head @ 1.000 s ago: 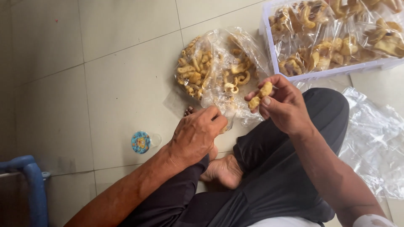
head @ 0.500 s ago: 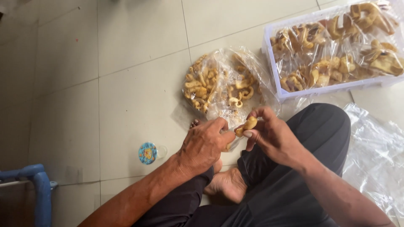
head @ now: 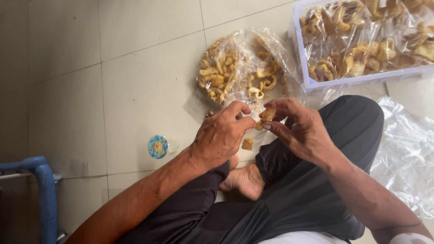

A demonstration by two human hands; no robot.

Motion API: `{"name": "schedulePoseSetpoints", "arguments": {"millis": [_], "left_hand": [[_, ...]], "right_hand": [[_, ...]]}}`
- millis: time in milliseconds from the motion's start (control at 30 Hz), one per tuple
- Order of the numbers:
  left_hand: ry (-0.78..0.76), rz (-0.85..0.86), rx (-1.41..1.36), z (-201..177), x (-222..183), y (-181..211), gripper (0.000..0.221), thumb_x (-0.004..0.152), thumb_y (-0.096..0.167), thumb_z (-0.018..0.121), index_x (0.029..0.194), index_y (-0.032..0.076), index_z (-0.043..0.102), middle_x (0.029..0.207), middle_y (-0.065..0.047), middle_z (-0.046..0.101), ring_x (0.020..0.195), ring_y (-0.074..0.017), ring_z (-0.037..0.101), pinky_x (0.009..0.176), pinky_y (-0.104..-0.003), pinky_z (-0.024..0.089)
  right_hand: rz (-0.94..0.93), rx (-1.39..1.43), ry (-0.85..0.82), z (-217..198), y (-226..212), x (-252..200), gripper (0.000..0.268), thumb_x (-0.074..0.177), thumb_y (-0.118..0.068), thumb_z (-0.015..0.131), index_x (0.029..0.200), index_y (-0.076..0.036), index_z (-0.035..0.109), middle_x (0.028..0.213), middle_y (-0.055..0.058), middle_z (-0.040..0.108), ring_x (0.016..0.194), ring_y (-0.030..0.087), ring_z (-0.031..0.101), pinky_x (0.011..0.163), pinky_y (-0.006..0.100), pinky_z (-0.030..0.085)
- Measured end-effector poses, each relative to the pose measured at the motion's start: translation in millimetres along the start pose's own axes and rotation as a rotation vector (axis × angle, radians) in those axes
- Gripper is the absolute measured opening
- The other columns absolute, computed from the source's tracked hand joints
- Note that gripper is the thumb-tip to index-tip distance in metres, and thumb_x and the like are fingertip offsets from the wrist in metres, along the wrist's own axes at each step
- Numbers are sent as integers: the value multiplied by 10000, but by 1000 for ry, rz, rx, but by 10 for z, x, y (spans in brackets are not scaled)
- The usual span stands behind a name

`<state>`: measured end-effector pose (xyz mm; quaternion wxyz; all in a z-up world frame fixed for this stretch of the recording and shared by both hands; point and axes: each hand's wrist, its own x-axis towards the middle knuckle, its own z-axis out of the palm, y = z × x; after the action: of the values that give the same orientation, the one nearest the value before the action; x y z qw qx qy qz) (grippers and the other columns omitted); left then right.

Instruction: The person places individual fried food items into small plastic bags, then places the filled bags into a white crate.

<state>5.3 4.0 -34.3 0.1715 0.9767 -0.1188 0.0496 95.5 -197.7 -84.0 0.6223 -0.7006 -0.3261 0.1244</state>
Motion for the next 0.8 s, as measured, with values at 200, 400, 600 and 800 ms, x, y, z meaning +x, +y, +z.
{"name": "schedulePoseSetpoints", "arguments": {"millis": [200, 400, 600, 800], "left_hand": [[-11, -37, -89, -17, -10, -22, 133, 962, 71, 595, 946, 184, 664, 1131, -39, 565, 977, -296, 717, 778, -422, 593], [9, -11, -111, -80, 6, 21, 143, 963, 67, 617, 967, 193, 684, 1122, -31, 560, 999, -291, 718, 817, -410, 593], [43, 30, -113, -14, 6, 41, 131, 969, 88, 632, 957, 205, 690, 1135, -9, 554, 1027, -243, 714, 857, -373, 590], [64, 37, -138, -49, 20, 55, 129, 968, 100, 650, 965, 215, 707, 1135, -9, 564, 1047, -223, 709, 888, -377, 590]], "right_hand": [[-74, -83, 36, -25, -21, 27, 308, 881, -109, 809, 1144, -25, 674, 885, 113, 770, 809, 243, 769, 593, 313, 546], [-120, -120, -5, -63, -223, 101, 226, 887, -101, 796, 1081, -55, 688, 979, 133, 767, 925, 318, 767, 713, 401, 581], [10, 70, -182, -60, -130, 103, 150, 860, -79, 774, 988, -31, 712, 903, 166, 782, 891, 287, 788, 681, 424, 618], [18, 116, -204, -63, -164, 122, 145, 854, -70, 774, 975, -14, 718, 914, 180, 775, 883, 259, 779, 697, 426, 634]]}}
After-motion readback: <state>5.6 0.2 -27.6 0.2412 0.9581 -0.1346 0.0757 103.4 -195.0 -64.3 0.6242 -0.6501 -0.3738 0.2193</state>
